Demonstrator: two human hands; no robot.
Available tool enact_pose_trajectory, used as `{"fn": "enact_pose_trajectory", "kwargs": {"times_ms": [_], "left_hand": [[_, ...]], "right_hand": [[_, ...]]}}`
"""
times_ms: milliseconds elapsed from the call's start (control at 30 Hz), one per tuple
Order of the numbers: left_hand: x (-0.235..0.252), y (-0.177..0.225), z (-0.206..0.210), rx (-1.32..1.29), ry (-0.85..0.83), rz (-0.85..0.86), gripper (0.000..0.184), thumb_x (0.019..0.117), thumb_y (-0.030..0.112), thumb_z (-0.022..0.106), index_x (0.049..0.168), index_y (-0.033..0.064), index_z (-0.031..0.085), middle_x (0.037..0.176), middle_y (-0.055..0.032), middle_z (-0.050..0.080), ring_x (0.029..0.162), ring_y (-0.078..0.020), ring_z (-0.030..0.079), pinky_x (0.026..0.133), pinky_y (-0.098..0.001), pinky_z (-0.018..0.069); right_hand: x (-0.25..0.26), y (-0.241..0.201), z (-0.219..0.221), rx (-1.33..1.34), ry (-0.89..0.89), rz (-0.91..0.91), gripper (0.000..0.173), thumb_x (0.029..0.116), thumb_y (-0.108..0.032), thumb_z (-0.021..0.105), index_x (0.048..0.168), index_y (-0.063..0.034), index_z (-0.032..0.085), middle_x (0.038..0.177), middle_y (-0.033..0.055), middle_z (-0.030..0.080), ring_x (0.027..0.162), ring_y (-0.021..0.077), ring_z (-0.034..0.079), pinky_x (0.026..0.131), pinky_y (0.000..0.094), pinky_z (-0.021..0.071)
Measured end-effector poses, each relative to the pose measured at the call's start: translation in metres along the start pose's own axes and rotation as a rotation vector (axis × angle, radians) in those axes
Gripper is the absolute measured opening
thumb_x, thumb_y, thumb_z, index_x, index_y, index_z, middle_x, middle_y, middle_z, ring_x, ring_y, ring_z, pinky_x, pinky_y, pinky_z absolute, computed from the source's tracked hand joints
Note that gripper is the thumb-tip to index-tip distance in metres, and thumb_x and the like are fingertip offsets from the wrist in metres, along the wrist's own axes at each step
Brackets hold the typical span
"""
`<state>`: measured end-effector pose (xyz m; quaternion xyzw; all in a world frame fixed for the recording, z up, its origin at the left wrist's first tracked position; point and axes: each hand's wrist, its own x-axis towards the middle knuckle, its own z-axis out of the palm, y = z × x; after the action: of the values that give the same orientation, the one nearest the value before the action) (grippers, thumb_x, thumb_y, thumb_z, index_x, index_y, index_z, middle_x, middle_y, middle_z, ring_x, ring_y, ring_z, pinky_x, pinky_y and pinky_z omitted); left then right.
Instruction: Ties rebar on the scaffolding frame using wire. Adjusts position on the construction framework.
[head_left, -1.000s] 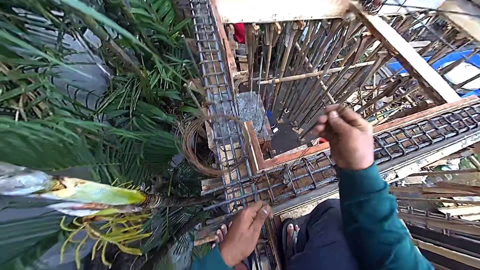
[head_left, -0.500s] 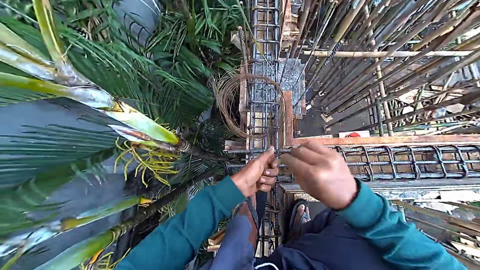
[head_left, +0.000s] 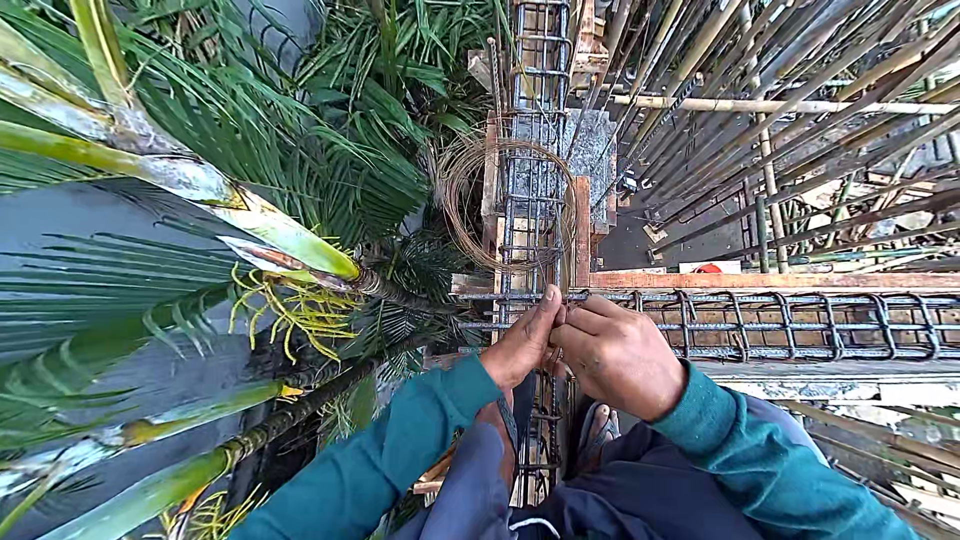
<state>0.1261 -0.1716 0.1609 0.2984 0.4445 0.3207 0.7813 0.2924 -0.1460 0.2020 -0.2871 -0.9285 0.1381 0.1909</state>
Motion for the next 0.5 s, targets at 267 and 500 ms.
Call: {"fn": "enact_pose_trajectory", "kwargs": {"times_ms": [267,500], "left_hand": [[-0.013,-0.008,-0.012,-0.008,-0.266,0.131,0.065,0.0797,0.081,0.059,0.111,0.0238,0.056,0.072,0.0113,0.058,0.051,0.0014,0.050,0.043,-0.0157,0.0419],[-0.023,0.001,-0.015,0.080,-0.396,0.053,0.021,0.0827,0.056,0.078,0.094,0.0394,0.072,0.069,0.0175,0.064,0.049,0.0073,0.050,0.043,-0.0123,0.0414]], "right_hand": [[0.003,-0.010,-0.007,0.118,0.017,0.101,0.008,0.0869,-0.014,0.070,0.083,-0.0074,0.072,0.082,0.0060,0.071,0.081,0.0251,0.069,0.062,0.0403,0.0572],[0.011,-0.014,-0.031,0.328,-0.286,0.210,0.013,0.0871,-0.016,0.076,0.098,-0.0100,0.078,0.093,0.0103,0.074,0.098,0.0327,0.070,0.078,0.0552,0.0560]]}}
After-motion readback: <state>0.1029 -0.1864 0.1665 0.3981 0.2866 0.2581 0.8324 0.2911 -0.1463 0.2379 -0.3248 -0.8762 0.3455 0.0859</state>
